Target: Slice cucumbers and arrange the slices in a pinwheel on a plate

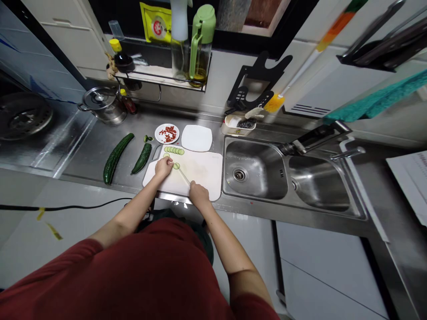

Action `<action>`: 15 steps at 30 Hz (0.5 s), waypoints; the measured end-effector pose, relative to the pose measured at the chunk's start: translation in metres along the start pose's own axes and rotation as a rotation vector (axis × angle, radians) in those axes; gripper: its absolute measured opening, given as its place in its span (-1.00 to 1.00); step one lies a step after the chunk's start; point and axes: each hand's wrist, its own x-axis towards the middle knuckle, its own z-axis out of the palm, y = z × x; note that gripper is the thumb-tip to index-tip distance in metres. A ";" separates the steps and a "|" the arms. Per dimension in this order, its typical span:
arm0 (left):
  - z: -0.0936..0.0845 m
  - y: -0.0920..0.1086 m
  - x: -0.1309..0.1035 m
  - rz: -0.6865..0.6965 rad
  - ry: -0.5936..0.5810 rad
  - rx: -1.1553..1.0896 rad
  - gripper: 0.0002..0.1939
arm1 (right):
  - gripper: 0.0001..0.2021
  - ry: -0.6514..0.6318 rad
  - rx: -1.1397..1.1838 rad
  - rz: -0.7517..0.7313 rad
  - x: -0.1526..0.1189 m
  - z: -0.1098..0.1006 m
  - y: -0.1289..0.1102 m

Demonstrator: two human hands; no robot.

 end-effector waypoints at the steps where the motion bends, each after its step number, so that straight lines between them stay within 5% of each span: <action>1: 0.000 0.000 0.000 0.001 0.002 -0.001 -0.85 | -0.76 -0.003 -0.001 -0.001 0.000 -0.001 -0.001; 15: -0.004 0.004 -0.002 -0.021 -0.021 0.003 -0.84 | -0.75 -0.040 -0.008 0.020 -0.005 0.001 0.005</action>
